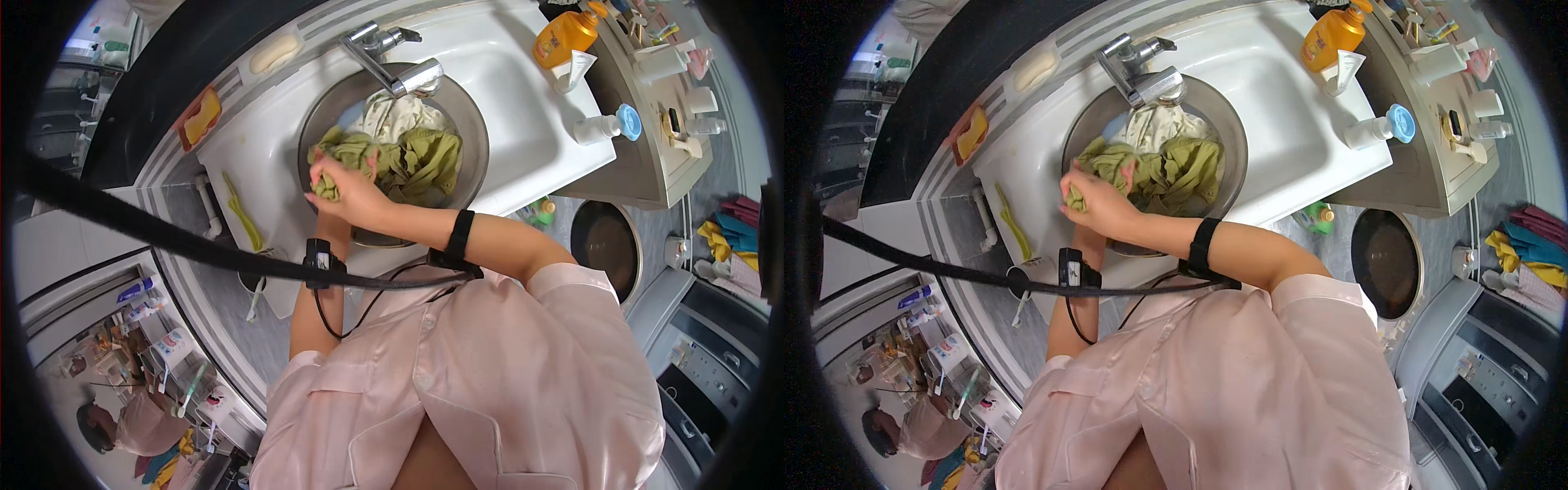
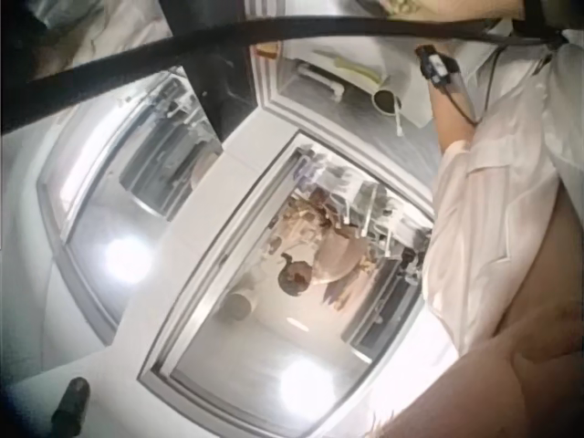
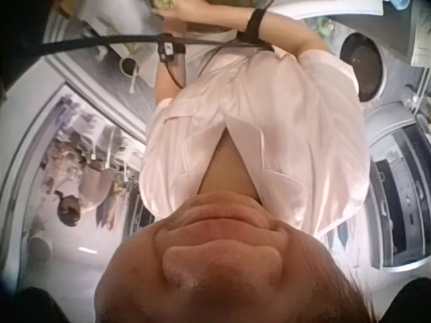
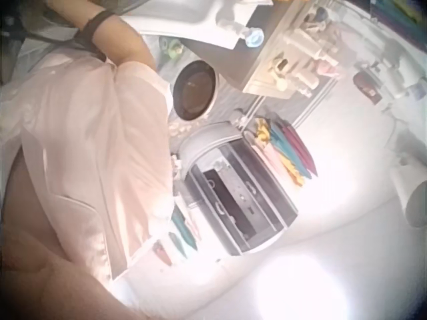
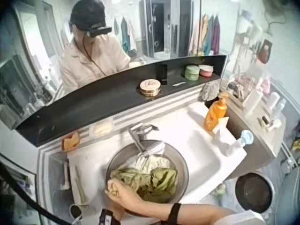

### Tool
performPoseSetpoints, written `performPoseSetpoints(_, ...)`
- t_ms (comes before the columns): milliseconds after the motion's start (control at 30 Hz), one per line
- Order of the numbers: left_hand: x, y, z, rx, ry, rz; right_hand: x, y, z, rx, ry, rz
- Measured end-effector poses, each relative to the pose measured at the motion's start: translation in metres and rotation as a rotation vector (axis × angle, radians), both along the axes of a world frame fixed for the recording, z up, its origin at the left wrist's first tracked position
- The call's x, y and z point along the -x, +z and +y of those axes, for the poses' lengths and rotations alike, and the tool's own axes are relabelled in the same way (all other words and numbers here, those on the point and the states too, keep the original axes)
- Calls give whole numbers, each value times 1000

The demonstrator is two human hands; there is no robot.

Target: Hand washing a green garment in a basin at a bathroom sink.

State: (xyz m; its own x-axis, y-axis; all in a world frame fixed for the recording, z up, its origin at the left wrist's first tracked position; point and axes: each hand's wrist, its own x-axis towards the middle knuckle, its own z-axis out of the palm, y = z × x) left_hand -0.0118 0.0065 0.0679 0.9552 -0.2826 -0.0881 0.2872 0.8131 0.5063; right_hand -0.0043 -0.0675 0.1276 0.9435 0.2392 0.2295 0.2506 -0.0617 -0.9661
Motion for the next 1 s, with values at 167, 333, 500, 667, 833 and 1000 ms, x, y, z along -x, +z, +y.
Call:
performPoseSetpoints(167, -8, -10, 2, -64, 70, 505, -11, -17, -4, 454, -19, -393)
performPoseSetpoints(333, -33, -8, -5, -21, 82, 547, -73, -45, -30, 514, -468, 28)
performPoseSetpoints(500, -34, 17, -7, -142, 54, 768, -46, -44, -23, 495, -428, -4)
performPoseSetpoints(667, -10, -42, 20, 77, -98, -348, -1, -26, 5, 563, -97, -293)
performPoseSetpoints(833, -31, -36, 3, -89, 59, 460, -66, -52, -15, 661, -342, -148)
performPoseSetpoints(1000, -26, 6, -17, -125, 37, 672, -63, -45, -25, 597, -403, -128)
